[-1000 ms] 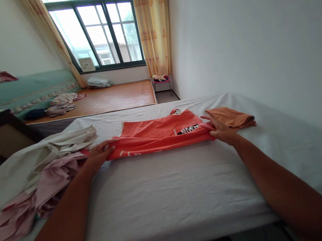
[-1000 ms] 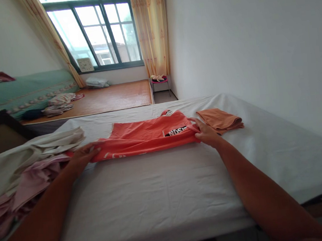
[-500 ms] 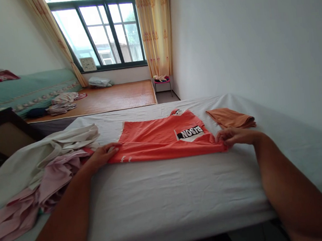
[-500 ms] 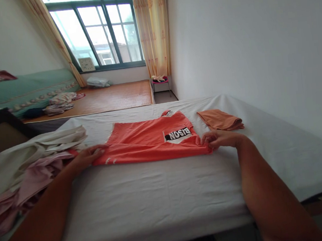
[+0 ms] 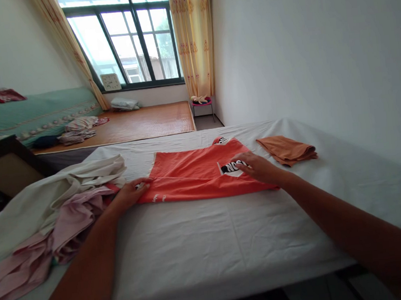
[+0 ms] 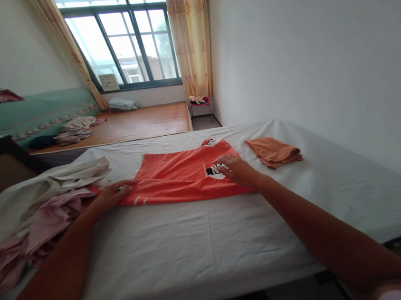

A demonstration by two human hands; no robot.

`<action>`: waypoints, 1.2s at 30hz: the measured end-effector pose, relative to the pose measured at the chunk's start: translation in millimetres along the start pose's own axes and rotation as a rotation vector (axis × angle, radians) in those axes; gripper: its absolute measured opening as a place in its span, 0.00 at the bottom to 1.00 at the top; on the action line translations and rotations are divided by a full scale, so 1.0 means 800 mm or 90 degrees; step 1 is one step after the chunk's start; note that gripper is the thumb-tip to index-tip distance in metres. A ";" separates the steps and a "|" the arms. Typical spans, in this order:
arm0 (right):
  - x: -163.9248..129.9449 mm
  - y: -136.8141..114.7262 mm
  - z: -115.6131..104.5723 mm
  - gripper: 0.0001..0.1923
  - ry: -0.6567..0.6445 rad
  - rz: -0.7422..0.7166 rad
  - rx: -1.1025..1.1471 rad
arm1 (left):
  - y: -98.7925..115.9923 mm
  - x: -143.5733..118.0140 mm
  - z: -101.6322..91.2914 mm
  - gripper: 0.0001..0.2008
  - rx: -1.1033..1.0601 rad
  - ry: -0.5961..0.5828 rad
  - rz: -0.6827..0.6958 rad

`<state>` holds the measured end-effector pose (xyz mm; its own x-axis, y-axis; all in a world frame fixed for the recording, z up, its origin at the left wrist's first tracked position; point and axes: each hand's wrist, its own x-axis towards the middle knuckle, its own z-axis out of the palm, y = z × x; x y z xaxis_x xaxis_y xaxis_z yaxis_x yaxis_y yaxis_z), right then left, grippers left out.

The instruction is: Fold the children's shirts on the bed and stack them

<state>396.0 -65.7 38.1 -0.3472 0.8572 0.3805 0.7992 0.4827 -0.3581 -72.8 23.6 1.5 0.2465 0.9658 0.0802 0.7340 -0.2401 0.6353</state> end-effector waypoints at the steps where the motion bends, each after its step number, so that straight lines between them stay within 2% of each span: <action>1: 0.005 -0.008 0.010 0.20 -0.056 -0.041 -0.026 | 0.000 0.000 0.000 0.30 0.003 0.000 0.001; 2: 0.010 -0.010 0.020 0.22 -0.105 -0.062 -0.053 | 0.000 0.000 0.001 0.30 0.007 0.001 -0.001; 4: 0.016 -0.001 0.040 0.27 -0.163 -0.042 -0.106 | 0.001 -0.001 0.001 0.30 0.012 0.006 -0.005; 9: 0.016 0.061 0.067 0.29 -0.156 0.110 -0.179 | 0.005 -0.005 0.002 0.31 -0.017 0.001 0.001; 15: -0.004 0.101 0.049 0.29 -0.151 0.145 -0.148 | 0.009 -0.007 0.001 0.29 0.032 0.012 0.000; 21: -0.016 0.133 0.031 0.25 -0.091 0.212 -0.214 | 0.008 -0.005 0.000 0.28 0.073 0.019 -0.004; 26: -0.010 0.132 0.034 0.29 -0.018 0.210 -0.232 | 0.012 -0.005 0.001 0.27 0.104 0.019 0.010; 29: -0.006 0.127 0.038 0.27 -0.034 0.205 -0.225 | 0.012 -0.004 0.001 0.29 0.148 0.020 0.016; 31: -0.004 0.126 0.040 0.26 -0.051 0.201 -0.221 | 0.010 -0.001 0.004 0.29 0.186 0.060 0.026; 34: 0.001 0.124 0.043 0.25 -0.062 0.207 -0.239 | 0.008 0.010 0.014 0.26 0.251 0.144 0.093; 36: 0.006 0.121 0.045 0.25 -0.063 0.221 -0.265 | 0.011 0.017 0.025 0.23 0.289 0.133 0.159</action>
<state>453.9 -8.7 -25.2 -0.0566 0.9758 0.2113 0.9946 0.0735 -0.0729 -50.7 32.9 -7.2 0.3516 0.8616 0.3661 0.8793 -0.4381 0.1865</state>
